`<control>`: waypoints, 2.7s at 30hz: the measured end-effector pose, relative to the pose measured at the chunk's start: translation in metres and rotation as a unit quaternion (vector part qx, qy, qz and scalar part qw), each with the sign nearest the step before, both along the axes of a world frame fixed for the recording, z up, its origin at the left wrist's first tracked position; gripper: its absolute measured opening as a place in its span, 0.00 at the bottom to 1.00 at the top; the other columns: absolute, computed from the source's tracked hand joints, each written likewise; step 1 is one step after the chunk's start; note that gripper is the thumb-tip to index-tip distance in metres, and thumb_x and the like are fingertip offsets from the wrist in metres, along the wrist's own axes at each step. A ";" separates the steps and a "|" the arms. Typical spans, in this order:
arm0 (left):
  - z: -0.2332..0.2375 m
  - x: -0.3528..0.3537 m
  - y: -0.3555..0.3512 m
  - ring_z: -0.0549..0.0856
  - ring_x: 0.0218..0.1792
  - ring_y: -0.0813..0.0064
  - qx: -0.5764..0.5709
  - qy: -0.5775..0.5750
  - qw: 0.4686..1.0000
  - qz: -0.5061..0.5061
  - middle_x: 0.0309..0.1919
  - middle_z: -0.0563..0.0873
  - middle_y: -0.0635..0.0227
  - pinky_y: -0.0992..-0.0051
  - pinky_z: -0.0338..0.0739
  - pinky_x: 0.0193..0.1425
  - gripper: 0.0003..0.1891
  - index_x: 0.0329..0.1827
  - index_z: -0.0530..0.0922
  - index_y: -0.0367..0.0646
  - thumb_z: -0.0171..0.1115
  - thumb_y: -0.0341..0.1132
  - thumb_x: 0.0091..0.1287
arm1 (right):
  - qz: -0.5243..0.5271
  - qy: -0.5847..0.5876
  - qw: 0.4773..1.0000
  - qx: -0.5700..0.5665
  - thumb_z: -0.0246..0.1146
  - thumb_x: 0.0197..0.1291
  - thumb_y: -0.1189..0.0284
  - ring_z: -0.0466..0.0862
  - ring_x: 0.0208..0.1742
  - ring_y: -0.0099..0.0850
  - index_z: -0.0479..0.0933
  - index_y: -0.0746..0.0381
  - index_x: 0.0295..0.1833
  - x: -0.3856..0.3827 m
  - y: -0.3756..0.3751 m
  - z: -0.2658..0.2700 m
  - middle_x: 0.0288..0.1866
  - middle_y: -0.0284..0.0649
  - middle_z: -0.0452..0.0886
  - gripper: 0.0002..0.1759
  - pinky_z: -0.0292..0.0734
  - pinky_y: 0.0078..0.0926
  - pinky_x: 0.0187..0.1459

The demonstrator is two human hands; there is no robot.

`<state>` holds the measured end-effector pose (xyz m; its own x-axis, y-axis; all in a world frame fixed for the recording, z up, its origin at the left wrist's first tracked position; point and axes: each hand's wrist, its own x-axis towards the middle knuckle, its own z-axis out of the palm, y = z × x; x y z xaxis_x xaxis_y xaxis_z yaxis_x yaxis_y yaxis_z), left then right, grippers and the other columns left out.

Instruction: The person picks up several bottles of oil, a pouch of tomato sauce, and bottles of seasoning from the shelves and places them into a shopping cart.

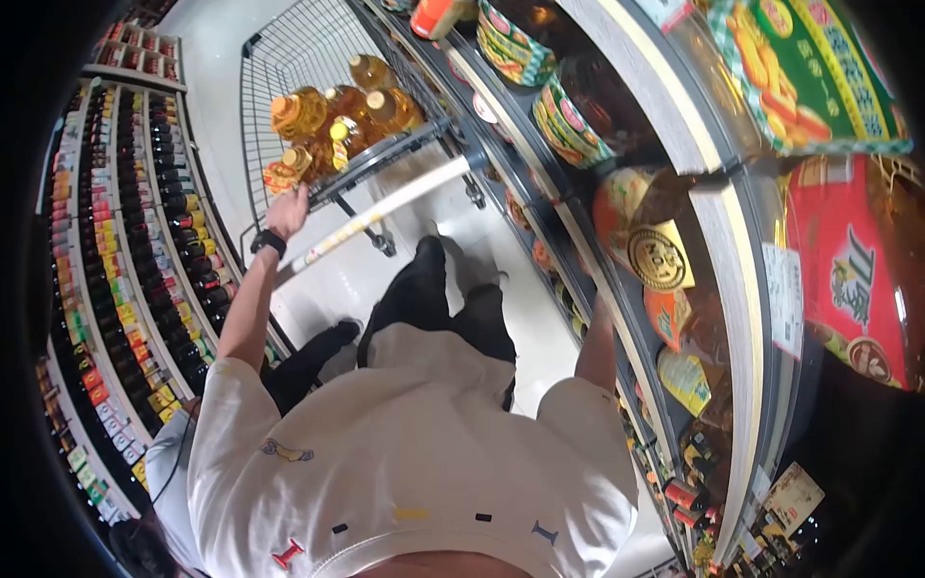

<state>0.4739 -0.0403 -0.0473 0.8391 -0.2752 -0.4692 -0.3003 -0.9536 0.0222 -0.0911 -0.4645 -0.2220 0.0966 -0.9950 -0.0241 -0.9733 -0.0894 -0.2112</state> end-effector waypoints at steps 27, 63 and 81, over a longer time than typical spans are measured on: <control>-0.002 -0.022 0.041 0.87 0.43 0.62 -0.334 -0.110 0.930 0.105 0.41 0.88 0.52 0.67 0.78 0.50 0.23 0.56 0.78 0.35 0.60 0.46 0.67 | 0.210 0.179 0.959 -0.063 0.57 0.66 0.62 0.82 0.49 0.44 0.74 0.65 0.59 -0.136 -0.058 -0.073 0.51 0.50 0.80 0.22 0.77 0.39 0.48; -0.141 -0.555 -0.354 0.60 0.70 0.41 -0.494 0.333 0.710 -0.375 0.67 0.70 0.50 0.45 0.48 0.73 0.36 0.63 0.75 0.56 0.71 0.56 0.49 | 0.233 -0.077 0.969 -0.035 0.72 0.52 0.66 0.49 0.75 0.67 0.53 0.69 0.74 -0.139 0.105 0.056 0.76 0.68 0.44 0.49 0.52 0.55 0.72; -0.134 -0.542 -0.348 0.41 0.78 0.44 -0.354 0.217 0.721 -0.555 0.77 0.55 0.54 0.49 0.35 0.81 0.38 0.72 0.66 0.59 0.67 0.54 0.57 | 0.464 0.169 0.854 0.163 0.72 0.47 0.67 0.84 0.45 0.44 0.78 0.63 0.45 -0.130 0.077 0.119 0.43 0.48 0.82 0.19 0.80 0.39 0.44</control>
<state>-0.0676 -0.3879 -0.1810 -0.2652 -0.9636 -0.0332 -0.6883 0.1651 0.7064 -0.2213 -0.3872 -0.1035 0.7729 -0.4285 -0.4680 -0.5258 -0.8454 -0.0942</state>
